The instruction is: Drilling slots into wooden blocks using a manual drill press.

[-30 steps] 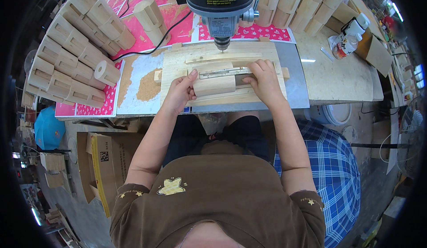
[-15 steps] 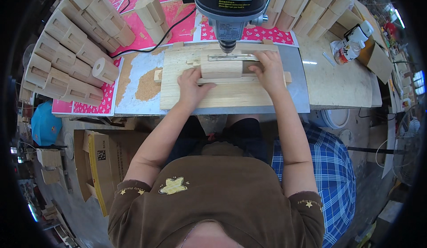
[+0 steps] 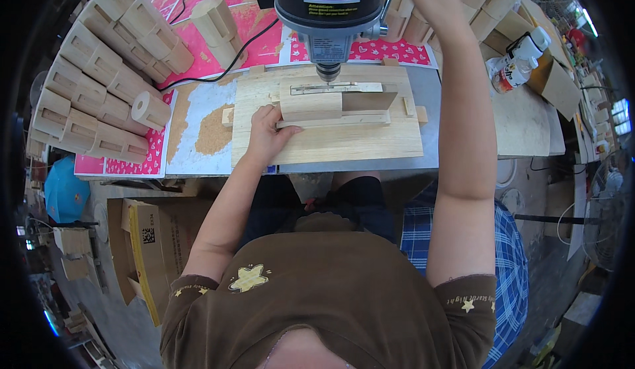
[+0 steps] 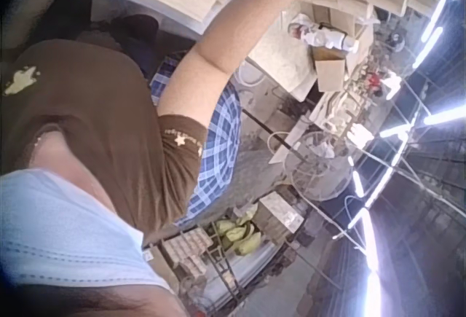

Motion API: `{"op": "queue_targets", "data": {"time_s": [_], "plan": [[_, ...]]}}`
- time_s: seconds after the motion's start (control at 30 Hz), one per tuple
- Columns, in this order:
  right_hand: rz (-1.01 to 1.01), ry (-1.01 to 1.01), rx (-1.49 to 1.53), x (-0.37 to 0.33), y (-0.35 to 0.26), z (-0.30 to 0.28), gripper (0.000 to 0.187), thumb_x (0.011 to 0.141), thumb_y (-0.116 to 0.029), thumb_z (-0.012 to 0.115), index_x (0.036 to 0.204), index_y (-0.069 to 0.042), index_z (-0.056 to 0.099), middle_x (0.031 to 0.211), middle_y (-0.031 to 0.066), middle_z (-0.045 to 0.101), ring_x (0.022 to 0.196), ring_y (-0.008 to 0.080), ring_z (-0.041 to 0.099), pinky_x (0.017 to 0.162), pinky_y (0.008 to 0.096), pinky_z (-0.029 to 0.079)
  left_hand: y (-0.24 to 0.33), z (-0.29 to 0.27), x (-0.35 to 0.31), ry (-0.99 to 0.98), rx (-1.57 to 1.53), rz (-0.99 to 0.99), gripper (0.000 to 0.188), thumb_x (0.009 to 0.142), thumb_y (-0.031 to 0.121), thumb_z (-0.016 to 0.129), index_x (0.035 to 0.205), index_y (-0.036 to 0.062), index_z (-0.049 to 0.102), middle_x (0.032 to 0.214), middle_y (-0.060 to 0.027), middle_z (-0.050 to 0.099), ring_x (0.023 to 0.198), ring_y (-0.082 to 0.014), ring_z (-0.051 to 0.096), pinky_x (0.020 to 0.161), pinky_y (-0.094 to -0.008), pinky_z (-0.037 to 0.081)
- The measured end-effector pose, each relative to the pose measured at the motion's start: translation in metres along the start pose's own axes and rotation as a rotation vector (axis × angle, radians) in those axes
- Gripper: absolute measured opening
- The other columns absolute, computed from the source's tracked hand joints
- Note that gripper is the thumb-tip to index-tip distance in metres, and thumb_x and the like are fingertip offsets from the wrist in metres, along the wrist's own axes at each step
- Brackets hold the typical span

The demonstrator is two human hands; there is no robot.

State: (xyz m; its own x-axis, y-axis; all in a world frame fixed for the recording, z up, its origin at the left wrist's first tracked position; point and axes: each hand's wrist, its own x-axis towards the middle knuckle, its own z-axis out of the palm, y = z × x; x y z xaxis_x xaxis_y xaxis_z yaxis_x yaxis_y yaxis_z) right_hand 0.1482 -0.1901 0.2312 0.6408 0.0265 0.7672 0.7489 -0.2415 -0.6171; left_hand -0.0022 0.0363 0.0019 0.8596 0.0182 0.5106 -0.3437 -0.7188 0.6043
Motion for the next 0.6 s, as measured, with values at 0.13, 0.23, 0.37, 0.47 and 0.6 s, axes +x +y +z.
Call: {"op": "queue_targets", "data": {"time_s": [0.13, 0.23, 0.37, 0.47, 0.6], "plan": [[-0.017, -0.091, -0.299, -0.002, -0.025, 0.001, 0.028, 0.089, -0.025, 0.052, 0.084, 0.002, 0.059, 0.074, 0.0206, 0.058, 0.070, 0.0296, 0.058, 0.065, 0.0345, 0.044, -0.001, -0.002, -0.001, 0.006, -0.004, 0.005, 0.051, 0.054, 0.017, 0.081, 0.102, 0.0084, 0.064, 0.069, -0.0054, 0.055, 0.071, -0.0245, 0.051, 0.066, -0.0359, 0.041], [-0.077, -0.198, -0.498, -0.019, -0.030, -0.027, 0.027, 0.092, -0.024, 0.051, 0.086, 0.002, 0.058, 0.071, 0.0055, 0.054, 0.069, 0.0113, 0.050, 0.063, 0.0248, 0.041, -0.005, -0.001, -0.001, -0.025, 0.024, 0.014, 0.061, 0.051, 0.020, 0.081, 0.108, 0.0079, 0.062, 0.069, -0.0042, 0.054, 0.070, -0.0248, 0.052, 0.067, -0.0370, 0.040], [-0.107, -0.142, -0.422, -0.078, -0.049, -0.035, 0.016, 0.085, -0.013, 0.058, 0.075, -0.001, 0.058, 0.058, 0.0110, 0.051, 0.050, 0.0222, 0.053, 0.048, 0.0322, 0.039, -0.004, -0.001, -0.001, -0.032, 0.015, 0.016, 0.060, 0.052, 0.019, 0.081, 0.108, 0.0077, 0.062, 0.069, -0.0042, 0.054, 0.070, -0.0247, 0.052, 0.067, -0.0370, 0.040], [-0.086, -0.110, -0.375, -0.122, -0.046, -0.029, 0.012, 0.085, -0.011, 0.056, 0.077, -0.002, 0.060, 0.061, 0.0108, 0.053, 0.052, 0.0230, 0.053, 0.050, 0.0312, 0.039, -0.005, 0.000, 0.000, -0.039, 0.014, 0.009, 0.060, 0.052, 0.018, 0.081, 0.108, 0.0076, 0.062, 0.069, -0.0042, 0.053, 0.070, -0.0245, 0.051, 0.066, -0.0370, 0.040], [-0.103, -0.105, -0.353, -0.168, 0.003, -0.013, 0.008, 0.083, -0.008, 0.057, 0.083, -0.002, 0.063, 0.065, 0.0077, 0.055, 0.059, 0.0229, 0.053, 0.062, 0.0329, 0.039, -0.002, 0.000, 0.001, -0.035, 0.022, 0.002, 0.060, 0.052, 0.018, 0.081, 0.108, 0.0072, 0.062, 0.070, -0.0041, 0.053, 0.070, -0.0241, 0.051, 0.066, -0.0367, 0.040]]}}
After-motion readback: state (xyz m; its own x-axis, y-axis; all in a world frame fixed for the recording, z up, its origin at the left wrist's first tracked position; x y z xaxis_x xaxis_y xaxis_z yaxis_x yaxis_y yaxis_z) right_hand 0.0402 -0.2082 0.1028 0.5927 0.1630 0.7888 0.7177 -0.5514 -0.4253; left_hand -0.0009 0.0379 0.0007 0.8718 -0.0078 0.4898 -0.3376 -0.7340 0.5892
